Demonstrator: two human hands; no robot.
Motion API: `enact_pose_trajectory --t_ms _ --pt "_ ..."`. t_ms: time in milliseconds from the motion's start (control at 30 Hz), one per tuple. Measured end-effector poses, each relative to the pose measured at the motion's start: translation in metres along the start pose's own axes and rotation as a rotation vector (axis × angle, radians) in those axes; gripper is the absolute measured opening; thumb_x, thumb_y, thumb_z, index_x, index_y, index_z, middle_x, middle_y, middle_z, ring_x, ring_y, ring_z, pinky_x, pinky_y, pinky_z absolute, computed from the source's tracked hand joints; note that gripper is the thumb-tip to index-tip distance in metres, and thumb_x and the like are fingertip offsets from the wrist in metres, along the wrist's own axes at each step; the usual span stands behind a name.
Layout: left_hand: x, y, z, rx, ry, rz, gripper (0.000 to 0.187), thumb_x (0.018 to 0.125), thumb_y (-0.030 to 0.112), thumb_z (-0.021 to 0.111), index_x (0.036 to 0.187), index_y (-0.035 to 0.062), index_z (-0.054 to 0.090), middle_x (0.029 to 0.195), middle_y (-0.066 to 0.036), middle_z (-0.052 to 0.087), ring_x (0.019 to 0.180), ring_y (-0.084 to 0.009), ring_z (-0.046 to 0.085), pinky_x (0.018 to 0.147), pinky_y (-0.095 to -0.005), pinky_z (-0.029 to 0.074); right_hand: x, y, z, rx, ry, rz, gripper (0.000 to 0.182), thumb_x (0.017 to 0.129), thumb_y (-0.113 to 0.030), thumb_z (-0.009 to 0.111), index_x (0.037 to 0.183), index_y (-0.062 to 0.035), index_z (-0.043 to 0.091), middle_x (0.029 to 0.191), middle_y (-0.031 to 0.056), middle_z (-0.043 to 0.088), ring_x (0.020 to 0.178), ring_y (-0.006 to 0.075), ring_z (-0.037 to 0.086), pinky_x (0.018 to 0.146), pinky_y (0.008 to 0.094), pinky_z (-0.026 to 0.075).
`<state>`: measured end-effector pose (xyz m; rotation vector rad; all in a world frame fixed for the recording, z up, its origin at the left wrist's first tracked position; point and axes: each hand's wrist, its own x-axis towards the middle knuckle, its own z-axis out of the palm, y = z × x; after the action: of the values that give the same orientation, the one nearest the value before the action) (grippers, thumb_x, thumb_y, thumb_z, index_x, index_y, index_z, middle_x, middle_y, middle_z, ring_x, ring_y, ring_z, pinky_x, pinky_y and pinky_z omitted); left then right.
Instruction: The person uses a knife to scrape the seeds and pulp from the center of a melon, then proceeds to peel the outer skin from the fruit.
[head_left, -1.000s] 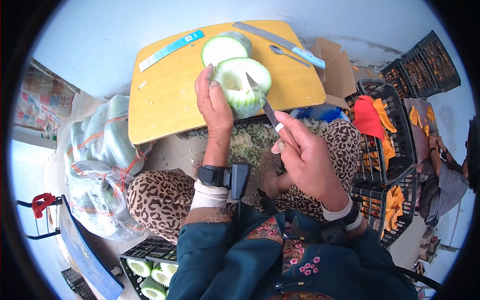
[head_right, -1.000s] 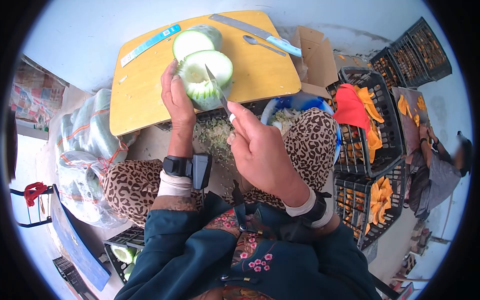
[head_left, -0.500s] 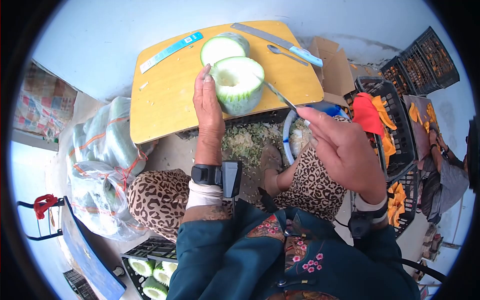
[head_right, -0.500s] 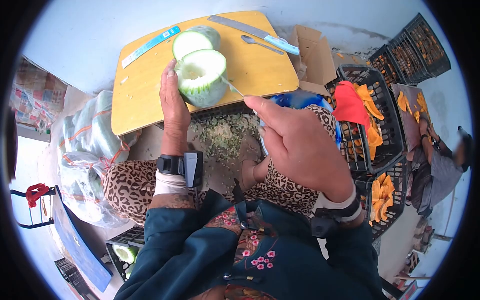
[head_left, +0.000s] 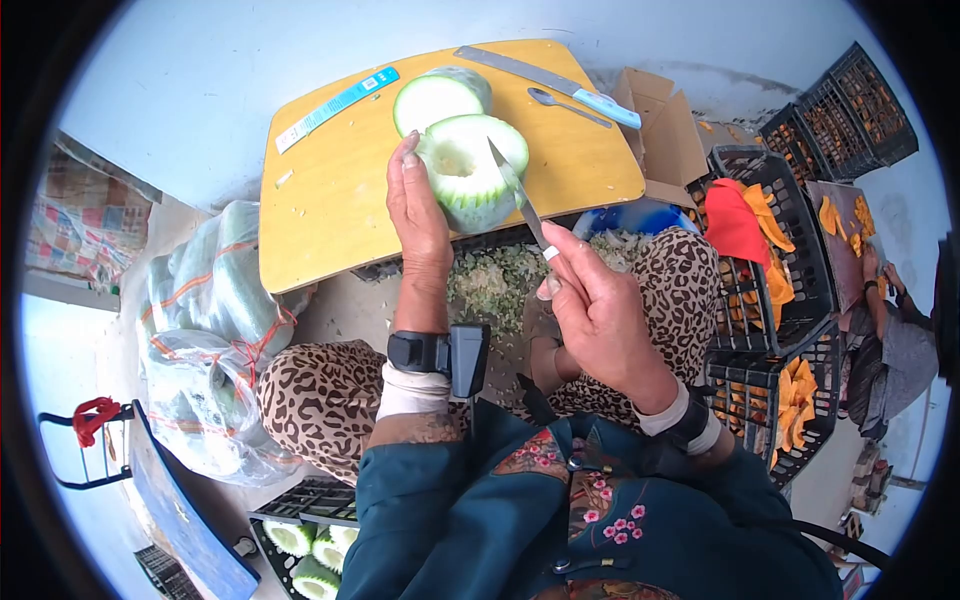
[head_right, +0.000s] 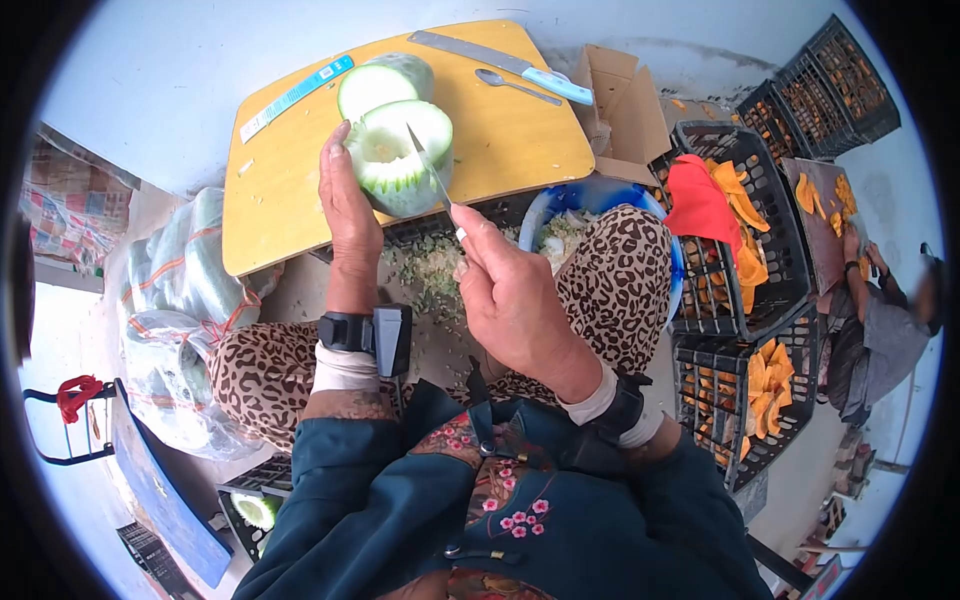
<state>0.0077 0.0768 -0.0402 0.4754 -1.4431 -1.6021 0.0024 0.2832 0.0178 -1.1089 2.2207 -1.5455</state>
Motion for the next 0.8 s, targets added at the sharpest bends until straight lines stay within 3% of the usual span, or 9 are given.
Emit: enact_pose_trajectory --t_ms 100,233,433,533,800 --pt "0.003 -0.009 -0.002 0.022 0.006 0.005 0.055 0.102 0.040 0.041 0.135 -0.0038 0.046 0.131 -0.018 0.051 0.122 -0.0235 0.047 0.105 -0.0357 0.037 -0.001 0.001 0.002 -0.005 0.011 -0.003 0.049 0.088 0.008 0.051 0.137 -0.0020 0.048 0.085 0.0100 0.063 0.075 0.0109 0.061 0.073 0.0269 0.052" --pt "-0.002 -0.017 0.003 0.327 0.124 0.173 0.053 0.098 0.036 0.051 0.132 -0.0050 0.047 0.129 -0.021 0.051 0.120 -0.0305 0.050 0.104 -0.0389 0.037 -0.003 0.004 0.003 -0.007 0.032 -0.017 0.050 0.088 0.008 0.051 0.137 -0.0012 0.048 0.087 0.0118 0.065 0.076 0.0112 0.061 0.072 0.0271 0.052" --pt "0.000 -0.016 0.004 0.284 0.126 0.062 0.052 0.097 0.034 0.055 0.129 -0.0058 0.049 0.127 -0.024 0.052 0.119 -0.0332 0.050 0.103 -0.0402 0.037 -0.005 0.004 0.005 0.045 0.040 0.002 0.048 0.089 0.007 0.050 0.137 0.0013 0.047 0.089 0.0106 0.064 0.078 0.0118 0.062 0.072 0.0272 0.052" --pt "0.000 -0.014 0.005 0.297 0.130 0.074 0.051 0.097 0.034 0.055 0.129 -0.0056 0.049 0.127 -0.024 0.052 0.119 -0.0331 0.051 0.103 -0.0400 0.038 -0.005 0.000 0.003 0.048 0.015 0.043 0.047 0.087 0.008 0.050 0.134 0.0026 0.047 0.107 0.0288 0.064 0.102 0.0350 0.067 0.083 0.0367 0.054" --pt "-0.001 -0.012 0.005 0.284 0.137 0.080 0.050 0.096 0.032 0.055 0.129 -0.0053 0.050 0.126 -0.024 0.053 0.118 -0.0321 0.051 0.102 -0.0396 0.038 -0.006 -0.003 0.005 -0.007 0.027 0.036 0.047 0.087 0.008 0.052 0.133 0.0026 0.047 0.106 0.0290 0.064 0.100 0.0374 0.066 0.083 0.0380 0.053"
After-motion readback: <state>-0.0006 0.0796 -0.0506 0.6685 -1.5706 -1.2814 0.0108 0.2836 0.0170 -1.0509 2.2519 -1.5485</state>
